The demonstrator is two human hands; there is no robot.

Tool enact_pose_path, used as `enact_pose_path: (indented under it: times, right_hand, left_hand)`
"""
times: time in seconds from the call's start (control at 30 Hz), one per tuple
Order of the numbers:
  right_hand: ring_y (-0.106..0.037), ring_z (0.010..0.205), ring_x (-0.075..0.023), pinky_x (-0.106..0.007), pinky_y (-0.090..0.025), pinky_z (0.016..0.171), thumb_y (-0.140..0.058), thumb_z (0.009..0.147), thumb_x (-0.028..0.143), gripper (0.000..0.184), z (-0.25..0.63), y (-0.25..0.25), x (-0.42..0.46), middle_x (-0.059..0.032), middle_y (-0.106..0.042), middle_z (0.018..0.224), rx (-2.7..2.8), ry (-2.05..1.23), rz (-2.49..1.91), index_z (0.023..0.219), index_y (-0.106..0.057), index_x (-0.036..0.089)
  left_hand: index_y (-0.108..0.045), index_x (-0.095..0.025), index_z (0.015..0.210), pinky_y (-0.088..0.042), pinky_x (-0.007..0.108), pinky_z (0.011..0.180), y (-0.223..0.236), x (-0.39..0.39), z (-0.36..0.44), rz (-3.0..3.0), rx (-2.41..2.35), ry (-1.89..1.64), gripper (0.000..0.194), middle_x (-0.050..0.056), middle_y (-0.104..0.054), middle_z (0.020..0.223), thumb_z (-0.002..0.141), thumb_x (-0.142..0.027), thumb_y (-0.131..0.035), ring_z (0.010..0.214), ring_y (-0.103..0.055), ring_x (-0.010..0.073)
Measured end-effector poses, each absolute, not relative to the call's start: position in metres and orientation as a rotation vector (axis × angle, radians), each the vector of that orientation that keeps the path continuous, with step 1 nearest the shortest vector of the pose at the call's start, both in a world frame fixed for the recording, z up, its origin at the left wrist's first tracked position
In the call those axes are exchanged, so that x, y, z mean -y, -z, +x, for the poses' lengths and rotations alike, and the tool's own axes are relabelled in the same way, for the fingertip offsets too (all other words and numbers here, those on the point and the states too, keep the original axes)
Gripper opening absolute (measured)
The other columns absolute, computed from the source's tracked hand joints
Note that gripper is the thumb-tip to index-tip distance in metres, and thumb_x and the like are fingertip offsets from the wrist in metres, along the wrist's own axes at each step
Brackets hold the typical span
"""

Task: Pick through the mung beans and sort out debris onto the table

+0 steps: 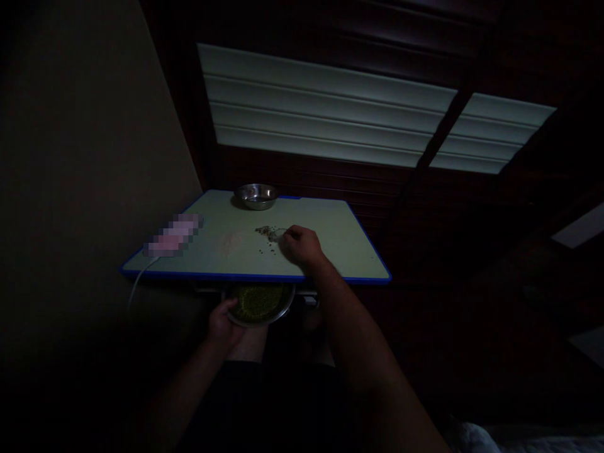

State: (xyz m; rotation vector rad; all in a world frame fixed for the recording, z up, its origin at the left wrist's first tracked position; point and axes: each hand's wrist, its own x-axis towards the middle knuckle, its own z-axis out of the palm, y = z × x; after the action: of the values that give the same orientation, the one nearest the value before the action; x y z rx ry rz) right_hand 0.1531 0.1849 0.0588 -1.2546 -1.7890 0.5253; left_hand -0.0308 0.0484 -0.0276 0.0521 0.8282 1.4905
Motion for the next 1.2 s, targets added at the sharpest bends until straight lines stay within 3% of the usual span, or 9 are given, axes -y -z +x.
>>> enact_pose_path:
  times: [0.27, 1.2]
  right_hand:
    - [-0.055, 0.067, -0.0133, -0.025, -0.042, 0.067, -0.054, 0.074, 0.029, 0.017, 0.1525, -0.0602, -0.1829, 0.0012, -0.063, 0.068, 1.728, -0.548, -1.261, 0.073, -0.067, 0.017]
    - [-0.060, 0.066, -0.0142, -0.025, -0.046, 0.064, -0.059, 0.074, 0.029, 0.019, 0.1488, -0.0589, -0.1809, -0.0021, -0.069, 0.070, 1.810, -0.775, -1.215, 0.075, -0.073, 0.016]
  left_hand:
    - [-0.072, -0.013, 0.104, -0.054, 0.047, 0.092, 0.0288, -0.0487, -0.0307, 0.049, -0.852, -1.495, 0.043, 0.009, -0.077, 0.085, 0.064, -0.012, -0.057, 0.091, -0.072, 0.0291]
    - [-0.073, -0.014, 0.102, -0.055, 0.048, 0.090, 0.0290, -0.0479, -0.0306, 0.076, -0.838, -1.503, 0.041, 0.008, -0.077, 0.082, 0.064, -0.013, -0.057, 0.090, -0.072, 0.0297]
